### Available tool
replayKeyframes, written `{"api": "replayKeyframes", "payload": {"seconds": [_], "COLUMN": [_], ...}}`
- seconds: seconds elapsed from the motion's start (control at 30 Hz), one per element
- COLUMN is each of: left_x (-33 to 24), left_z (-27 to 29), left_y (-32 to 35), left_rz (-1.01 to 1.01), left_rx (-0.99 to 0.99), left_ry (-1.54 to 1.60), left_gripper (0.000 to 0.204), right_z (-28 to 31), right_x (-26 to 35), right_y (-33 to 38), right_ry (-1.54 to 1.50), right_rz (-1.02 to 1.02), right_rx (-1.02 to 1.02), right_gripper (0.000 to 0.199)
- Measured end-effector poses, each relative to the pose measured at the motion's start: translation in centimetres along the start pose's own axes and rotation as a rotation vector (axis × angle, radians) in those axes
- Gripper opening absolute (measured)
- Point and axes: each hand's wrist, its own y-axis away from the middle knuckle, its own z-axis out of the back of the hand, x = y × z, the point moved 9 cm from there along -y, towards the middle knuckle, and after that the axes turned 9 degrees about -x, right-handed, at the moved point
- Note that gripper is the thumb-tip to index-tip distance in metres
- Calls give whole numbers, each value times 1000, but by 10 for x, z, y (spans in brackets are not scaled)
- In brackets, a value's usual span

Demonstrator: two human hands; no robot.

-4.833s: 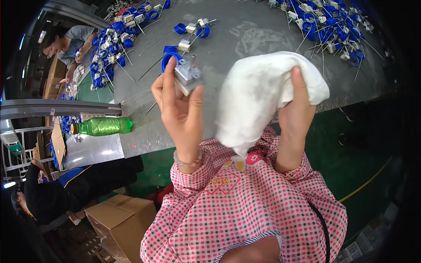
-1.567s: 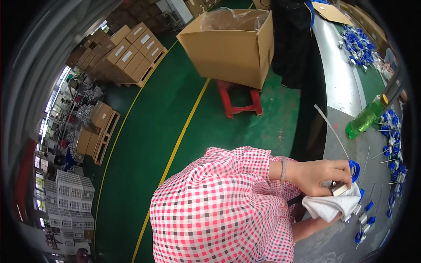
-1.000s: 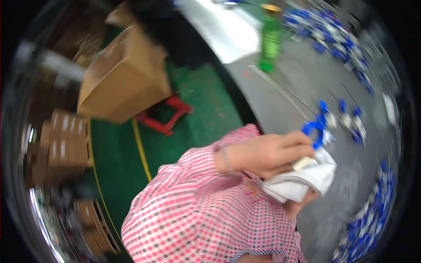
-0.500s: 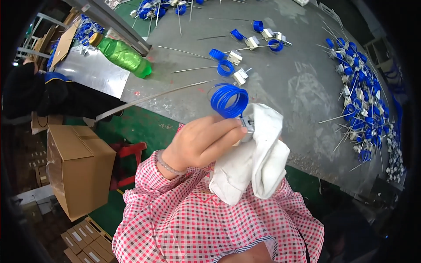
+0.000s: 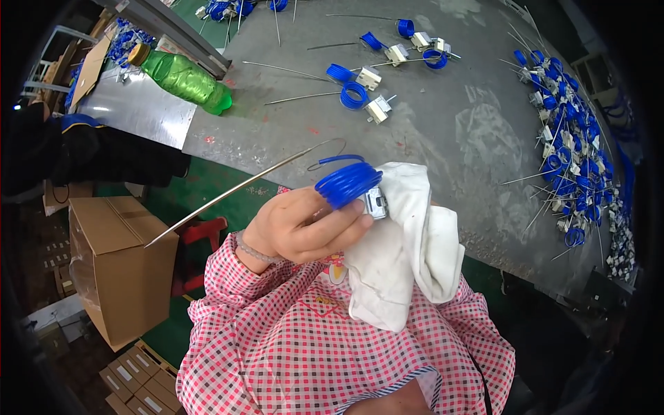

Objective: Cleaning small mechanical components with a cloth and a cleaning agent.

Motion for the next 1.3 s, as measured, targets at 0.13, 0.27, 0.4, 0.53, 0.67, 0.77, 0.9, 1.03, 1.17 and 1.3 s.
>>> {"api": "replayKeyframes", "payload": {"seconds": [0.13, 0.27, 0.4, 0.53, 0.67, 0.77, 0.9, 1.03, 1.17, 1.3], "left_x": [-2, 51, 96, 90, 78, 69, 62, 61, 55, 51], "left_z": [0, 53, 59, 19, 2, -13, -22, -13, -10, -15], "left_y": [0, 38, 91, 106, 101, 97, 89, 78, 65, 61], "left_rz": [-45, 444, 1090, 1498, 1652, 1717, 1724, 1577, 1508, 1508], "left_rx": [-9, -274, -864, -1088, -948, -917, -779, -620, -575, -532], "left_ry": [17, -249, 426, 1036, 1181, 1410, 1369, 1003, 950, 1013], "left_gripper": [31, 31, 40, 36, 42, 45, 40, 36, 41, 42], "right_z": [17, 28, 51, 80, 92, 78, 54, 49, 45, 37], "right_x": [-24, -51, -65, -76, -84, -85, -37, -46, -53, -73], "right_y": [19, 31, 31, 40, 44, 2, -4, -5, -5, -6], "right_ry": [-74, -114, -61, 3, 679, 1493, 935, 91, -238, -690], "right_rz": [-394, -552, -451, -337, -98, -398, -103, -264, -246, -206], "right_rx": [-227, -392, -652, -914, -650, -240, -373, -646, -682, -718], "right_gripper": [28, 24, 24, 24, 34, 36, 47, 55, 52, 49]}}
